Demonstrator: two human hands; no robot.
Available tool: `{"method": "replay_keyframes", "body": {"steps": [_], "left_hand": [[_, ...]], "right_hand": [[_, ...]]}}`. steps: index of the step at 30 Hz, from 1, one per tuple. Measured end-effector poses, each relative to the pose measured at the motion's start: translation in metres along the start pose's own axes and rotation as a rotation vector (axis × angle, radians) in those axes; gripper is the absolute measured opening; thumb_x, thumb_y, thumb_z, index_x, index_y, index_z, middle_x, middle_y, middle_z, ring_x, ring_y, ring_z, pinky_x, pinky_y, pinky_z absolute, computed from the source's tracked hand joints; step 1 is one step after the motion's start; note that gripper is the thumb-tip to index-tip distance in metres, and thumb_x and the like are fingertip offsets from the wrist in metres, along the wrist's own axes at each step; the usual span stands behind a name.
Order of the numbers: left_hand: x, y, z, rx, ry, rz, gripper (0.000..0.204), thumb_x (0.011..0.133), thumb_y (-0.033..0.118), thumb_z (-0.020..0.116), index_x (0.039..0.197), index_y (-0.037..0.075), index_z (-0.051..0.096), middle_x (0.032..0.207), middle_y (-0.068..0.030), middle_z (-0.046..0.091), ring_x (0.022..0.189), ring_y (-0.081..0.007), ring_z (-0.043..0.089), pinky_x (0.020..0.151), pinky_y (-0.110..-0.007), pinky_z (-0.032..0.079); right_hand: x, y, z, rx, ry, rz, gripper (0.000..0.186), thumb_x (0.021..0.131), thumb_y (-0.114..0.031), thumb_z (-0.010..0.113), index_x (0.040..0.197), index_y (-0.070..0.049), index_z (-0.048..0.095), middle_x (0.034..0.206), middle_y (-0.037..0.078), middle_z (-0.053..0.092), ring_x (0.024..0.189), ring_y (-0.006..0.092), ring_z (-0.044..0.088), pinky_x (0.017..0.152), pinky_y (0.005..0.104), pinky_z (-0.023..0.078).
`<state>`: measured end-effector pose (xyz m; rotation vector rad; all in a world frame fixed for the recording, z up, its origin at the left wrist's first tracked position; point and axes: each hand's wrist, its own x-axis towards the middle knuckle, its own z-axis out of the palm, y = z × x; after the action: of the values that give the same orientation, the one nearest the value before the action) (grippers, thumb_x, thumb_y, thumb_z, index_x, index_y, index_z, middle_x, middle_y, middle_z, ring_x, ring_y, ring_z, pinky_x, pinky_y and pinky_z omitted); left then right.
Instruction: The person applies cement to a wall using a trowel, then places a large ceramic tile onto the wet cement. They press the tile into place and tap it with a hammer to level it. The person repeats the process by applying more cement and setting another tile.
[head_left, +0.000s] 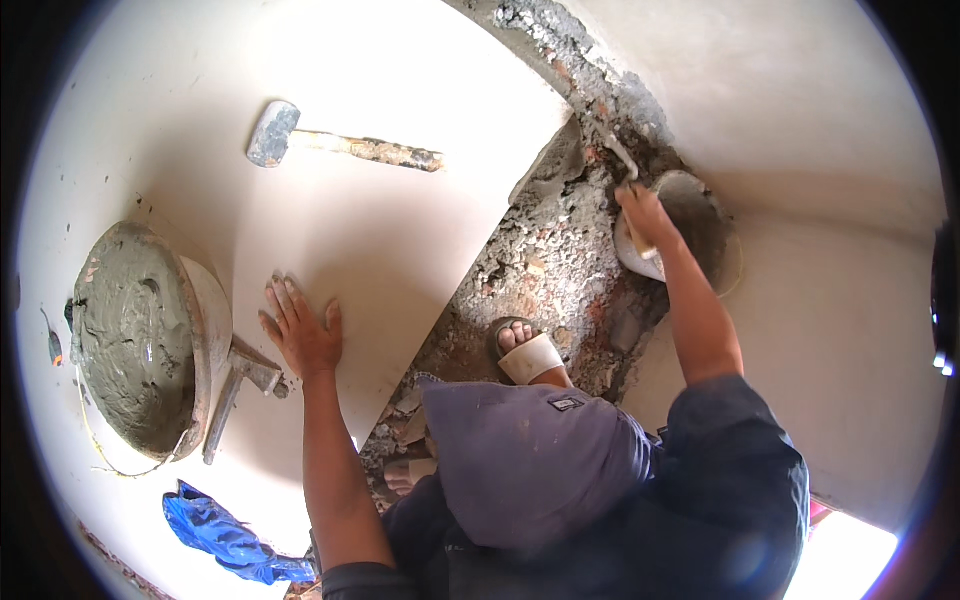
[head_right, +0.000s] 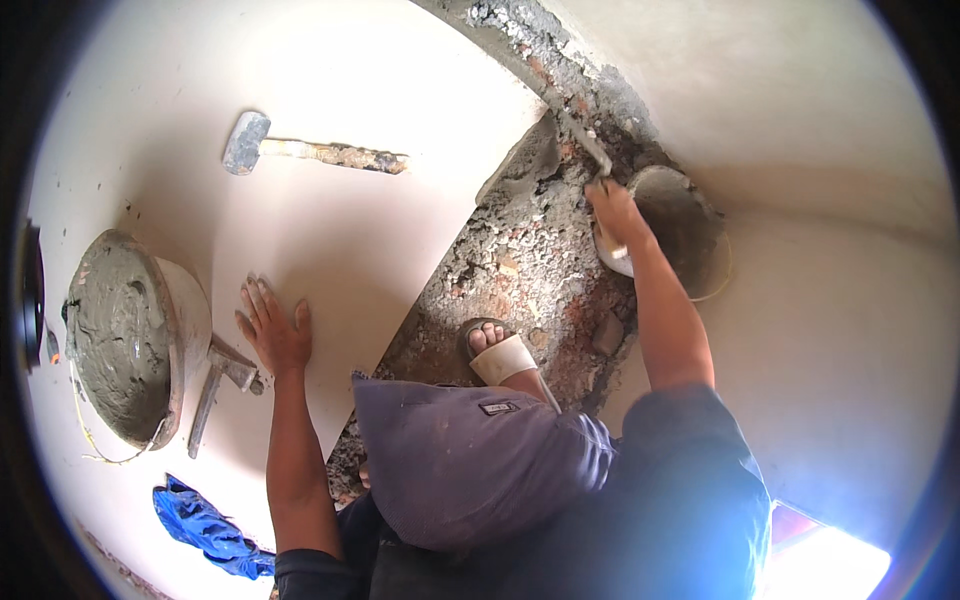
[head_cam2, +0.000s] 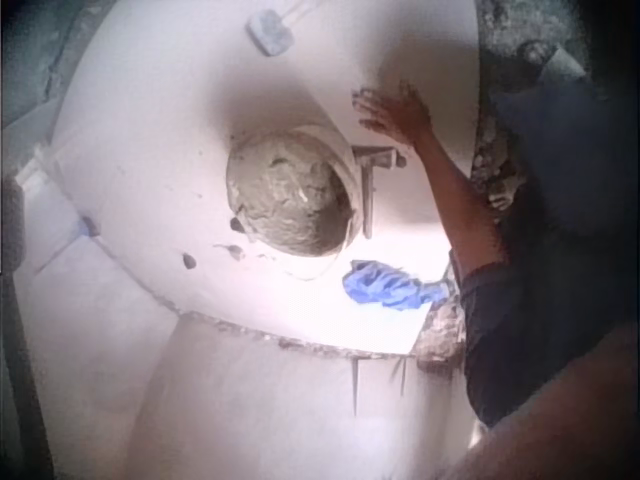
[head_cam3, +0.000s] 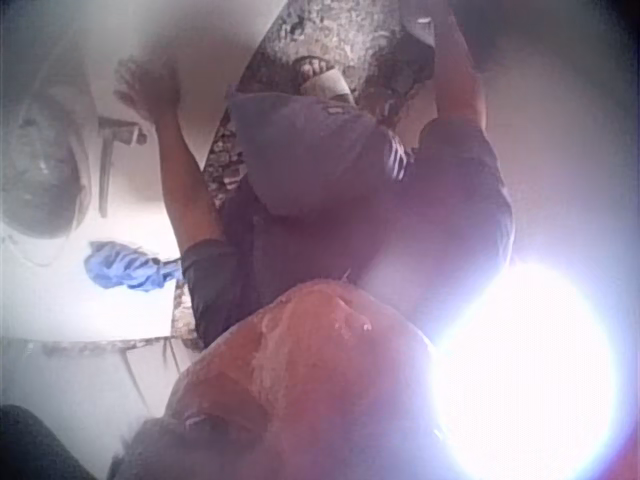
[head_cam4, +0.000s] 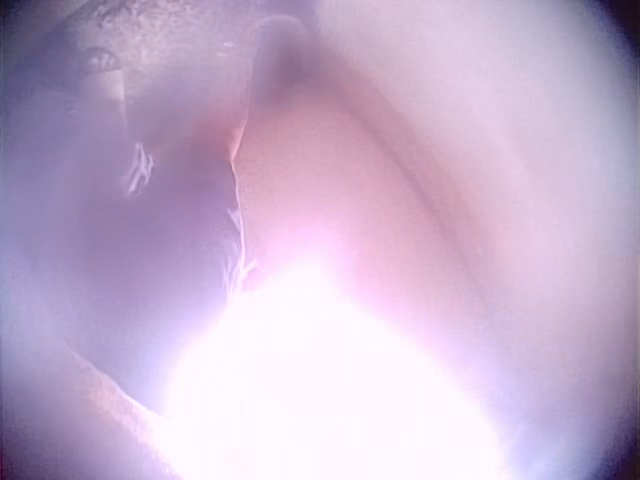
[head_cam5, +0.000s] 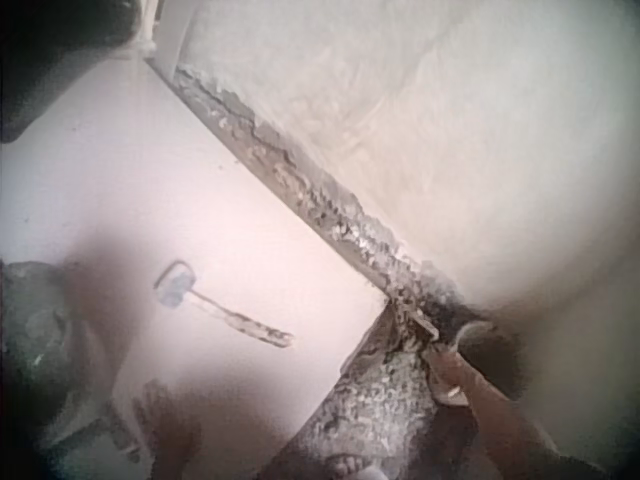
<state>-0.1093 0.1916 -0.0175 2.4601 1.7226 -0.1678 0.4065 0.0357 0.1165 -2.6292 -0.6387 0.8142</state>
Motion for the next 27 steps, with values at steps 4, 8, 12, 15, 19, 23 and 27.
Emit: {"method": "replay_keyframes", "body": {"steps": [4, 8, 12, 15, 19, 23, 27], "left_hand": [[0.000, -0.002, 0.006, 0.030, 0.006, -0.002, 0.078, 0.092, 0.055, 0.038, 0.147, 0.002, 0.019, 0.155, -0.0130, 0.017, 0.145, -0.0256, 0.009, 0.116, -0.050, 0.005], [-0.001, -0.001, 0.008, 0.027, 0.041, 0.017, 0.078, 0.092, 0.054, 0.039, 0.147, 0.002, 0.021, 0.155, -0.0136, 0.018, 0.145, -0.0260, 0.010, 0.116, -0.050, 0.005], [0.000, 0.000, 0.008, -0.015, 0.092, 0.024, 0.077, 0.092, 0.054, 0.039, 0.147, 0.002, 0.022, 0.155, -0.0137, 0.019, 0.145, -0.0268, 0.012, 0.115, -0.051, 0.006], [0.000, 0.000, 0.008, -0.018, 0.123, 0.035, 0.077, 0.092, 0.054, 0.039, 0.147, 0.003, 0.022, 0.155, -0.0134, 0.020, 0.145, -0.0272, 0.013, 0.115, -0.051, 0.007], [0.000, -0.002, 0.011, -0.016, 0.125, 0.028, 0.076, 0.092, 0.054, 0.039, 0.147, 0.004, 0.021, 0.155, -0.0125, 0.020, 0.144, -0.0274, 0.013, 0.115, -0.051, 0.007], [-0.002, -0.003, 0.012, -0.027, 0.139, 0.041, 0.076, 0.093, 0.054, 0.038, 0.147, 0.004, 0.021, 0.155, -0.0123, 0.019, 0.144, -0.0276, 0.013, 0.115, -0.052, 0.008], [-0.002, -0.003, 0.013, -0.033, 0.141, 0.047, 0.076, 0.093, 0.054, 0.039, 0.147, 0.003, 0.022, 0.155, -0.0126, 0.019, 0.144, -0.0278, 0.014, 0.115, -0.052, 0.008]], "right_hand": [[0.041, -0.026, -0.007, 0.008, -0.225, 0.196, 0.041, 0.092, -0.039, 0.054, 0.105, 0.000, 0.052, 0.067, 0.008, 0.053, 0.047, 0.0188, 0.053, 0.039, 0.0357, 0.046], [0.001, -0.014, -0.003, -0.019, -0.334, 0.211, 0.043, 0.093, -0.037, 0.052, 0.108, 0.003, 0.052, 0.072, 0.009, 0.053, 0.049, 0.0187, 0.052, 0.044, 0.0346, 0.048], [-0.050, 0.009, 0.014, -0.195, -0.366, 0.104, 0.042, 0.094, -0.036, 0.049, 0.109, 0.004, 0.052, 0.071, 0.011, 0.058, 0.050, 0.0205, 0.058, 0.046, 0.0343, 0.050], [-0.096, 0.025, 0.035, -0.196, -0.399, 0.168, 0.044, 0.094, -0.037, 0.049, 0.110, 0.004, 0.051, 0.069, 0.013, 0.061, 0.055, 0.0252, 0.064, 0.054, 0.0383, 0.052], [-0.155, 0.057, 0.036, -0.517, -0.351, 0.095, 0.036, 0.093, -0.034, 0.052, 0.107, -0.001, 0.052, 0.084, 0.019, 0.064, 0.074, 0.0261, 0.067, 0.063, 0.0384, 0.052], [-0.137, 0.077, 0.015, -0.786, -0.184, -0.235, 0.030, 0.093, -0.030, 0.052, 0.109, -0.004, 0.053, 0.092, 0.020, 0.063, 0.092, 0.0254, 0.065, 0.065, 0.0379, 0.052], [-0.047, 0.047, 0.008, -0.350, -0.123, -0.120, 0.026, 0.094, -0.025, 0.051, 0.108, -0.003, 0.054, 0.091, 0.017, 0.061, 0.069, 0.0234, 0.063, 0.056, 0.0345, 0.050]]}}
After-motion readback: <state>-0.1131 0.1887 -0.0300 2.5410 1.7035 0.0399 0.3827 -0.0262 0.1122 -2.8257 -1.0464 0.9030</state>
